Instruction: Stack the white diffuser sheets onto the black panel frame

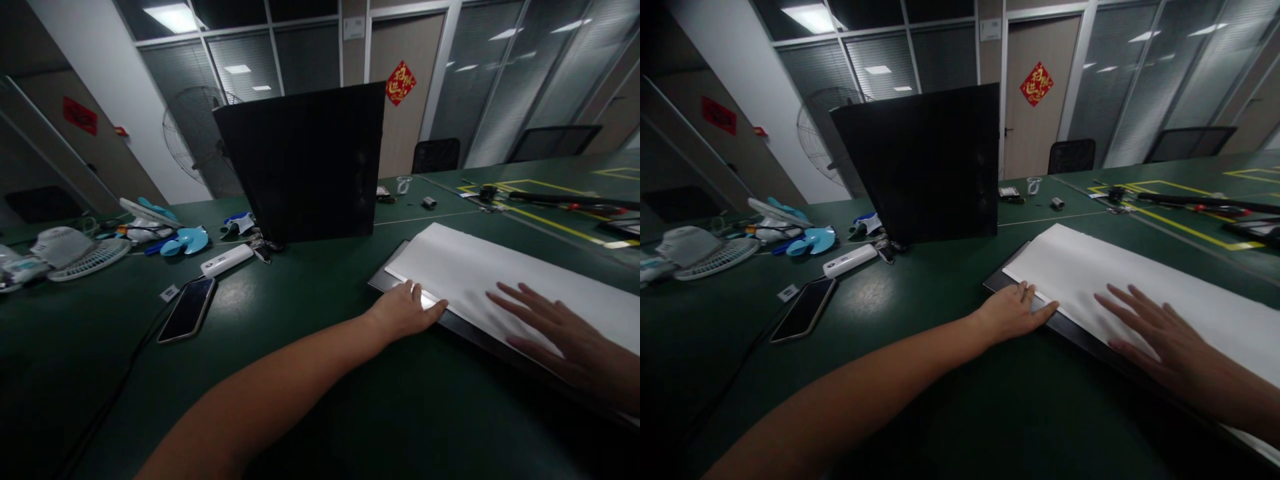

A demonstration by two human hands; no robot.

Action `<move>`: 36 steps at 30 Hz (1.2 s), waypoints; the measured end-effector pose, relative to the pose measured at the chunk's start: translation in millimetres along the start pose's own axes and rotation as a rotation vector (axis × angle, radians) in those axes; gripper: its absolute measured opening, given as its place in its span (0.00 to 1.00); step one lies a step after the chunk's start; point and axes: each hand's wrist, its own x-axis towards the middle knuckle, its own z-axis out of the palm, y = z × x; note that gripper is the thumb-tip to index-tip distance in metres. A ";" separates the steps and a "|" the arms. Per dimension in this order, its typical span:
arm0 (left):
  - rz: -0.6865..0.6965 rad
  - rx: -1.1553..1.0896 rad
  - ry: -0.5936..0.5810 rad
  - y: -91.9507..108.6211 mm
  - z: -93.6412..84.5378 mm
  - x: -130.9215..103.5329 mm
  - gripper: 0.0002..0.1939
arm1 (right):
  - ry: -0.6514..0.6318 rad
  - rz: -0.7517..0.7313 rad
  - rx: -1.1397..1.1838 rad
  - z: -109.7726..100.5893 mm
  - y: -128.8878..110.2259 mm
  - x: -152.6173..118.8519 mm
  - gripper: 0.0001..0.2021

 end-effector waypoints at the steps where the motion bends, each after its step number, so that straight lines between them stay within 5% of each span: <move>1: -0.010 -0.016 -0.002 0.1 1.0 1.9 0.29 | -0.044 -0.033 -0.036 9.4 1.6 6.0 0.36; 5: -0.012 -0.070 -0.014 -0.1 2.8 3.6 0.31 | -0.173 -0.018 -0.162 30.0 8.5 27.1 0.32; 10: -0.016 -0.076 -0.019 1.2 3.0 1.6 0.31 | -0.118 0.036 -0.245 26.5 9.0 46.0 0.33; 22: -0.044 -0.126 -0.003 0.9 10.3 2.4 0.30 | -0.261 -0.007 -0.239 38.1 -23.7 36.3 0.34; 36: -0.113 -0.124 -0.059 4.4 -4.5 -10.1 0.28 | -0.211 -0.017 -0.350 34.7 24.7 92.6 0.34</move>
